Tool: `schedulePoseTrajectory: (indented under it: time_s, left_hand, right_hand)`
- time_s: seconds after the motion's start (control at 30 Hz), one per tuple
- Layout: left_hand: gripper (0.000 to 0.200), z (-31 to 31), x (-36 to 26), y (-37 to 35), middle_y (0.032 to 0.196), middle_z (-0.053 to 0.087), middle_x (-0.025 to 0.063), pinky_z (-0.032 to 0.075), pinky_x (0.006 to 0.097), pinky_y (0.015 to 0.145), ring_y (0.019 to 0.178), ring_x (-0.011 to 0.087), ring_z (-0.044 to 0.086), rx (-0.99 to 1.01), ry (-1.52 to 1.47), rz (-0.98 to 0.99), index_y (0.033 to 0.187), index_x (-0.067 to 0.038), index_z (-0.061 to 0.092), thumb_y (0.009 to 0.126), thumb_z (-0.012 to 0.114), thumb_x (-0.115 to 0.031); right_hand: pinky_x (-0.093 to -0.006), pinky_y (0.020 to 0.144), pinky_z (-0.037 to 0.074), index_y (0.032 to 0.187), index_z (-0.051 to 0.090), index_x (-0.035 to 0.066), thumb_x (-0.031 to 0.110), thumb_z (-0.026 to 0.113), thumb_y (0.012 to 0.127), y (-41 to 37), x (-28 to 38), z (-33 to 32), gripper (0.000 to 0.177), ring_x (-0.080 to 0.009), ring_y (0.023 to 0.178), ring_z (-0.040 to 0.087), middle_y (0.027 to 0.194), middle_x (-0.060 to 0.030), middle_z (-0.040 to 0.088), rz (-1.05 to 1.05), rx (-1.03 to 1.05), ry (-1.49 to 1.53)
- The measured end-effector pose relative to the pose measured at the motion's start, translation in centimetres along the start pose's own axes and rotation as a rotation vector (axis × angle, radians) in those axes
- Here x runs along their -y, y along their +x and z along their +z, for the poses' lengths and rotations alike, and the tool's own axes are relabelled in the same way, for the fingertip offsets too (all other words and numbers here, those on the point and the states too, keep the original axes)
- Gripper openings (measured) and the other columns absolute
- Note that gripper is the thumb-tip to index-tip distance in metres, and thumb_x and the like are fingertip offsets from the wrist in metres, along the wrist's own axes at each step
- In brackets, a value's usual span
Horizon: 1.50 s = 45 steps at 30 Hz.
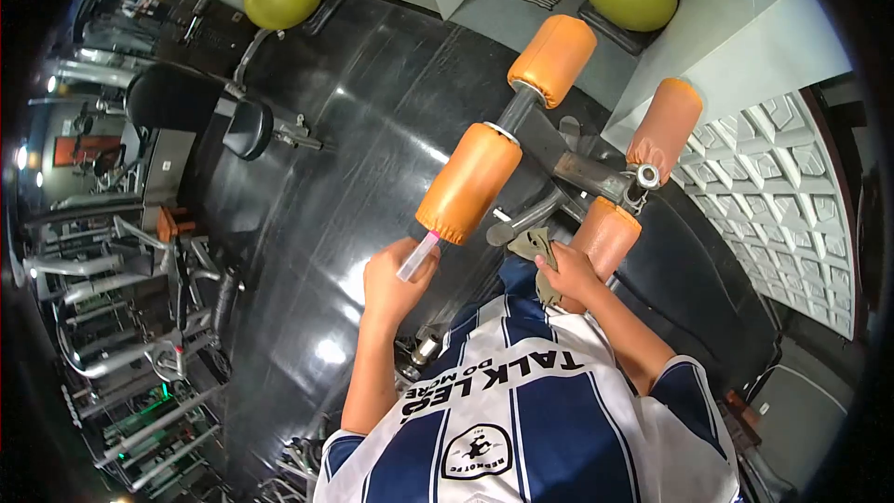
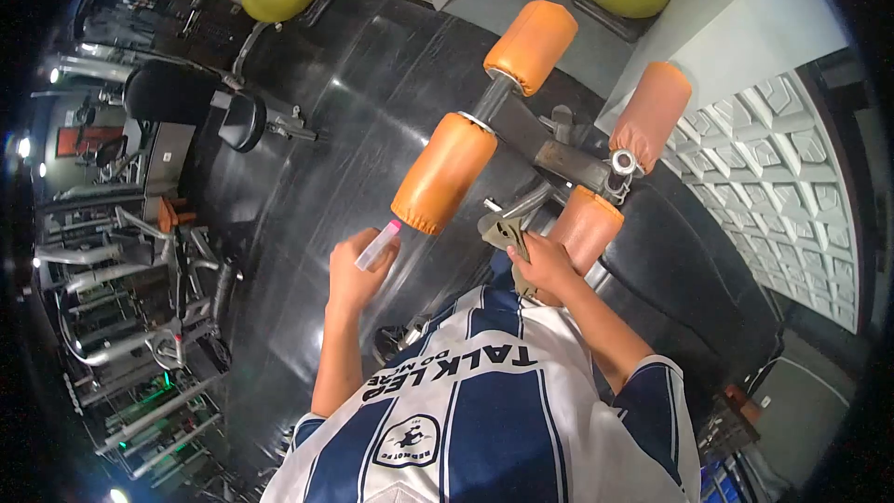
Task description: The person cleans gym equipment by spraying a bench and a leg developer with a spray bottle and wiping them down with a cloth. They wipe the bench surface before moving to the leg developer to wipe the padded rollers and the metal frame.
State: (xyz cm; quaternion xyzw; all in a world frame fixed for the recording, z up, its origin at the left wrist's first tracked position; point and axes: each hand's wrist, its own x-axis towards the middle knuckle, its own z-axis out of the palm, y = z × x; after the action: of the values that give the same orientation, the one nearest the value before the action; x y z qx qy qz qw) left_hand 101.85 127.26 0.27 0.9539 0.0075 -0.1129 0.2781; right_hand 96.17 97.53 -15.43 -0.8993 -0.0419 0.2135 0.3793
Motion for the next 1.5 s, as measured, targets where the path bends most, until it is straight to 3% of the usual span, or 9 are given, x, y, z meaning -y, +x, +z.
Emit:
schedulePoseTrajectory:
  time_s: [0.23,0.4,0.47,0.67,0.73,0.83,1.17,1.3,1.5]
  left_hand:
    - [0.028,0.1,-0.4,5.5,0.060,0.059,0.0156,0.046,0.0365,0.057,0.055,0.0286,0.060,0.033,-0.039,0.101,0.075,0.000,0.064,0.084,0.068,-0.026]
    - [0.032,0.2,0.8,9.0,0.070,0.065,0.0183,0.050,0.0428,0.064,0.069,0.0376,0.065,0.254,-0.024,0.053,0.077,-0.003,0.067,0.083,0.067,-0.034]
    - [0.034,0.3,2.0,10.7,0.069,0.064,0.0180,0.050,0.0426,0.063,0.068,0.0373,0.065,0.299,-0.018,0.124,0.076,-0.003,0.066,0.084,0.066,-0.035]
    - [0.035,-2.2,4.1,16.4,0.065,0.063,0.0163,0.049,0.0420,0.059,0.064,0.0356,0.065,0.430,-0.029,0.403,0.074,-0.003,0.066,0.084,0.066,-0.036]
    - [0.034,-2.8,5.6,18.6,0.063,0.062,0.0153,0.049,0.0417,0.058,0.061,0.0353,0.064,0.550,-0.089,0.388,0.074,-0.004,0.065,0.084,0.066,-0.037]
    - [0.034,-3.0,7.0,22.0,0.063,0.062,0.0148,0.049,0.0414,0.058,0.061,0.0348,0.063,0.609,-0.026,0.521,0.073,-0.005,0.065,0.084,0.066,-0.037]
    - [0.028,-2.2,4.2,28.0,0.068,0.064,0.0156,0.049,0.0379,0.062,0.064,0.0303,0.065,0.791,0.118,0.814,0.079,-0.005,0.068,0.083,0.065,-0.032]
    - [0.032,-1.7,4.0,28.1,0.070,0.065,0.0154,0.051,0.0402,0.065,0.069,0.0338,0.066,0.817,0.213,0.907,0.078,-0.006,0.068,0.083,0.063,-0.037]
    - [0.035,-2.7,6.0,26.5,0.069,0.065,0.0166,0.051,0.0428,0.065,0.069,0.0355,0.066,0.827,0.238,1.032,0.076,-0.006,0.068,0.083,0.063,-0.040]
  right_hand:
    - [-0.0489,0.079,0.051,0.102,0.060,0.001,0.040,0.051,0.095,0.3,0.1,0.6,0.041,-0.0410,0.088,0.064,0.094,-0.0204,0.066,0.015,-0.197,0.009]
    - [-0.0484,0.073,0.052,0.095,0.064,0.000,0.040,0.052,0.096,1.2,-1.1,2.6,0.042,-0.0437,0.078,0.065,0.080,-0.0229,0.067,0.242,-0.351,0.101]
    - [-0.0442,0.073,0.051,0.102,0.064,-0.002,0.037,0.055,0.096,1.5,-0.4,2.4,0.040,-0.0407,0.080,0.067,0.084,-0.0237,0.067,0.333,-0.527,0.473]
    - [-0.0335,0.083,0.048,0.117,0.060,-0.002,0.031,0.050,0.102,2.8,2.5,5.2,0.038,-0.0174,0.092,0.061,0.100,-0.0096,0.069,0.473,-0.819,0.644]
    - [-0.0356,0.080,0.049,0.114,0.061,-0.002,0.031,0.051,0.101,3.4,4.9,6.6,0.037,-0.0217,0.087,0.064,0.096,-0.0142,0.069,0.495,-0.914,0.545]
    - [-0.0461,0.076,0.050,0.112,0.061,0.000,0.039,0.052,0.098,3.7,7.2,9.9,0.042,-0.0466,0.089,0.064,0.089,-0.0286,0.065,0.647,-0.801,0.388]
    - [-0.0423,0.071,0.049,0.110,0.062,0.002,0.030,0.056,0.096,0.3,19.2,23.5,0.032,-0.0347,0.073,0.065,0.078,-0.0212,0.066,1.135,-0.991,0.815]
    - [-0.0427,0.075,0.048,0.104,0.061,-0.003,0.035,0.055,0.097,1.5,22.3,25.9,0.039,-0.0334,0.079,0.063,0.086,-0.0222,0.067,1.073,-1.267,0.624]
    - [-0.0451,0.076,0.049,0.112,0.062,0.001,0.032,0.055,0.096,3.7,23.6,28.1,0.035,-0.0409,0.080,0.062,0.087,-0.0230,0.066,1.064,-1.355,0.612]
